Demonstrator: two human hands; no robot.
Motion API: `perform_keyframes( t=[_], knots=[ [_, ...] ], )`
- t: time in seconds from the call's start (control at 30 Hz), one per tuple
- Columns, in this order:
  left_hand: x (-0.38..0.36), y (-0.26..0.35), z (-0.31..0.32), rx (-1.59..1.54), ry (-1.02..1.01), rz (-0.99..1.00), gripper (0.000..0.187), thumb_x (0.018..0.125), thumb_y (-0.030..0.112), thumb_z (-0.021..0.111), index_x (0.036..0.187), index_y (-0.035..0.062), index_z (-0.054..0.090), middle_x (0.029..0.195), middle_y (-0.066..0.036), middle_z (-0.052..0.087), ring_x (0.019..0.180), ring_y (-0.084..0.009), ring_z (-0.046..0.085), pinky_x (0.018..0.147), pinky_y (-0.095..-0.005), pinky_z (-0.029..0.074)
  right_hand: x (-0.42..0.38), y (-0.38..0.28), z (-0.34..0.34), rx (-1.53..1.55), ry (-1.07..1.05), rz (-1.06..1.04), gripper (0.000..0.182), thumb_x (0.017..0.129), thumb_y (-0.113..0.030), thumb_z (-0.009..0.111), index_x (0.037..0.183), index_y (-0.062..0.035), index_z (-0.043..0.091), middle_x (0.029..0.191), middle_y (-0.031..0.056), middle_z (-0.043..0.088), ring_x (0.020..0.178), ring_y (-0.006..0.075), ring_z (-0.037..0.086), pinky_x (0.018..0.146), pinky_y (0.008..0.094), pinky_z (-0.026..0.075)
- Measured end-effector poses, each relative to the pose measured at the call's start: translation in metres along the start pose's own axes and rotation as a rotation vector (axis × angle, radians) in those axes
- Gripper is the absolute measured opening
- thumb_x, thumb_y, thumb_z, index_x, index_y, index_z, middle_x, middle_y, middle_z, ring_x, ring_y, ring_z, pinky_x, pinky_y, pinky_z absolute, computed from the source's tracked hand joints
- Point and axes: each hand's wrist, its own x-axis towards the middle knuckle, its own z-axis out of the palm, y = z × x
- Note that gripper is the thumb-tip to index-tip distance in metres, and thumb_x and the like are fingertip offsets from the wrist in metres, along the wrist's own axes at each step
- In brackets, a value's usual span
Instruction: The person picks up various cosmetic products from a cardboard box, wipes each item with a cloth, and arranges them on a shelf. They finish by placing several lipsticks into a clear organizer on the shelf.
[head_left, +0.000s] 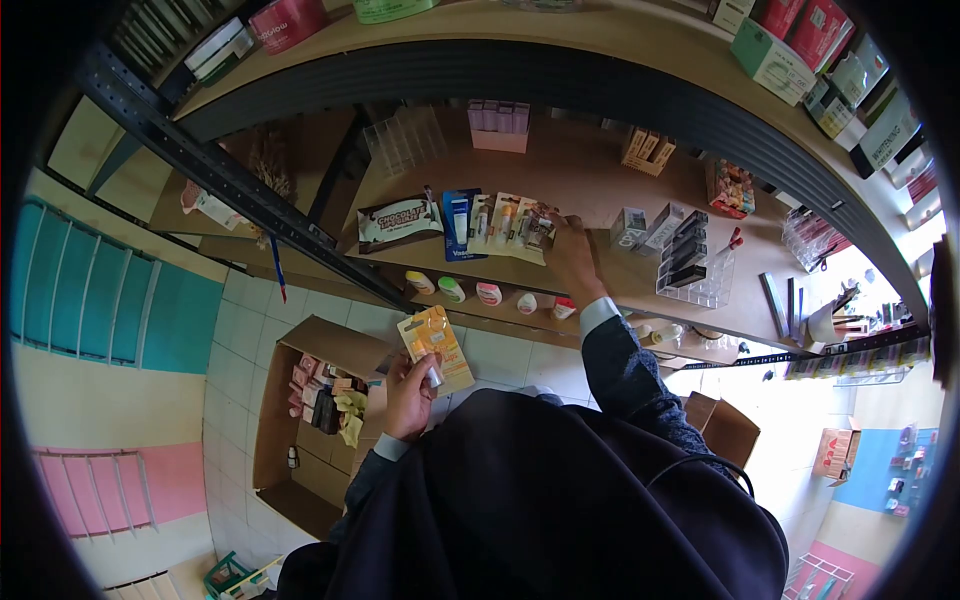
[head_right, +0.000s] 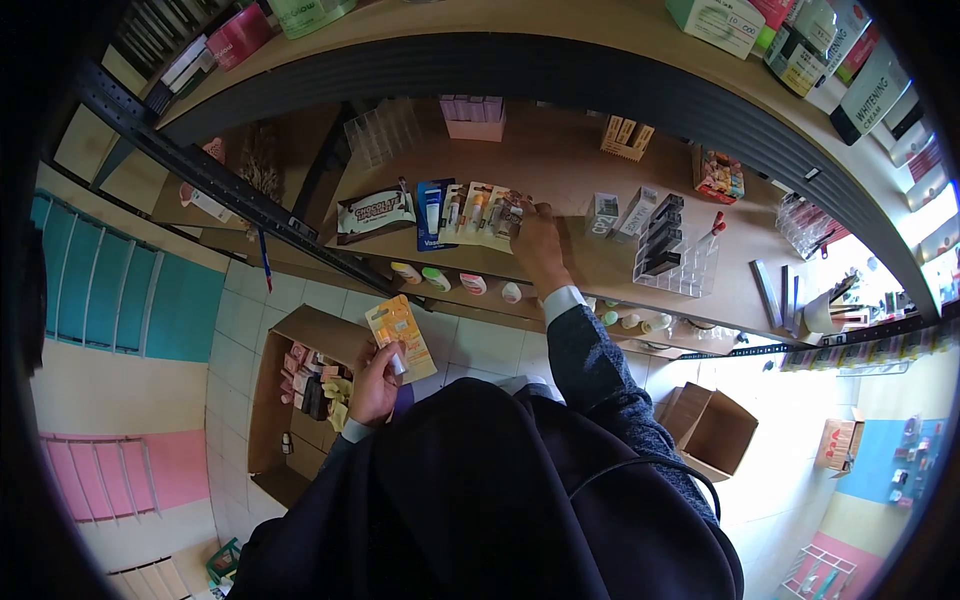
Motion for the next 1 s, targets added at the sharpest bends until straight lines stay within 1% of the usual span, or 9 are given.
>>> perform_keyframes(
  t=[0.17, 0.3, 0.33, 0.5, 0.53, 0.6, 0.67, 0.87, 1.0],
  knots=[
    [0.002, -0.001, 0.004, -0.02, 0.005, 0.025, 0.02, 0.081, 0.009, 0.06, 0.098, 0.0053, 0.049, 0.089, -0.005, 0.06, 0.076, -0.0091, 0.059, 0.055, -0.0176, 0.045, -0.025, -0.02, -0.013, 0.035, 0.194, -0.132, 0.037, 0.074, -0.009, 0.059, 0.109, -0.0003, 0.051, 0.094, 0.0186, 0.056, 0.087, 0.0346, 0.055, 0.072, 0.039, 0.047],
    [0.005, -0.002, 0.026, 0.035, -0.044, 0.078, 0.023, 0.081, 0.01, 0.062, 0.099, 0.0044, 0.049, 0.088, -0.005, 0.06, 0.076, -0.0079, 0.058, 0.057, -0.0183, 0.045, -0.086, -0.069, -0.034, 0.679, -0.42, -0.198, 0.034, 0.073, -0.006, 0.063, 0.104, 0.0008, 0.051, 0.082, 0.0131, 0.062, 0.073, 0.0233, 0.061, 0.064, 0.0325, 0.048],
    [0.004, 0.003, 0.038, 0.127, -0.062, 0.079, 0.024, 0.08, 0.011, 0.063, 0.099, 0.0033, 0.05, 0.088, -0.004, 0.06, 0.076, -0.0075, 0.058, 0.059, -0.0189, 0.045, -0.103, -0.077, -0.033, 0.677, -0.418, -0.197, 0.034, 0.073, -0.006, 0.063, 0.104, 0.0008, 0.051, 0.082, 0.0131, 0.062, 0.073, 0.0233, 0.061, 0.064, 0.0325, 0.048],
    [0.024, -0.014, 0.058, 0.332, -0.163, 0.209, 0.024, 0.08, 0.016, 0.064, 0.097, 0.0002, 0.057, 0.09, -0.005, 0.061, 0.079, -0.0093, 0.058, 0.065, -0.0199, 0.045, -0.124, -0.049, -0.003, 0.971, -0.349, 0.215, 0.038, 0.075, -0.004, 0.065, 0.108, 0.0011, 0.046, 0.084, 0.0116, 0.062, 0.076, 0.0142, 0.061, 0.064, 0.0259, 0.049],
    [0.02, -0.012, 0.064, 0.332, -0.17, 0.208, 0.024, 0.08, 0.016, 0.064, 0.097, 0.0002, 0.057, 0.09, -0.005, 0.061, 0.079, -0.0093, 0.058, 0.065, -0.0199, 0.045, -0.118, -0.042, -0.004, 0.969, -0.342, 0.217, 0.038, 0.075, -0.004, 0.065, 0.108, 0.0011, 0.046, 0.084, 0.0116, 0.062, 0.076, 0.0142, 0.061, 0.064, 0.0259, 0.049],
    [0.016, -0.011, 0.071, 0.419, -0.242, 0.052, 0.021, 0.087, 0.018, 0.055, 0.103, 0.0046, 0.055, 0.092, -0.004, 0.061, 0.083, -0.0119, 0.058, 0.07, -0.0214, 0.044, -0.096, -0.024, -0.007, 0.839, 0.091, 0.281, 0.045, 0.074, -0.002, 0.065, 0.113, -0.0004, 0.042, 0.087, 0.0142, 0.061, 0.08, 0.0169, 0.061, 0.066, 0.0272, 0.049],
    [0.014, -0.019, 0.067, 0.419, -0.257, 0.037, 0.02, 0.087, 0.018, 0.054, 0.102, 0.005, 0.055, 0.092, -0.004, 0.061, 0.082, -0.0114, 0.058, 0.07, -0.022, 0.044, -0.073, -0.005, -0.012, 0.667, 0.208, 0.26, 0.05, 0.07, -0.001, 0.066, 0.113, -0.0043, 0.041, 0.092, 0.0172, 0.059, 0.081, 0.03, 0.06, 0.068, 0.0361, 0.048],
    [0.01, -0.03, 0.04, 0.462, -0.235, 0.021, 0.016, 0.089, 0.018, 0.051, 0.101, 0.0072, 0.054, 0.093, -0.003, 0.06, 0.084, -0.0117, 0.058, 0.07, -0.0227, 0.043, -0.036, 0.018, -0.007, 0.319, 0.175, 0.132, 0.046, 0.065, -0.003, 0.068, 0.108, -0.0062, 0.051, 0.099, 0.021, 0.057, 0.096, 0.0361, 0.052, 0.083, 0.0395, 0.043],
    [0.007, -0.029, 0.025, 0.467, -0.159, 0.017, 0.016, 0.088, 0.018, 0.052, 0.1, 0.0078, 0.054, 0.091, -0.002, 0.06, 0.083, -0.0107, 0.057, 0.068, -0.0217, 0.042, -0.031, 0.024, 0.003, 0.165, 0.211, 0.061, 0.041, 0.067, -0.01, 0.069, 0.106, -0.0068, 0.057, 0.093, 0.018, 0.058, 0.087, 0.0322, 0.057, 0.075, 0.0377, 0.047]
  ],
)
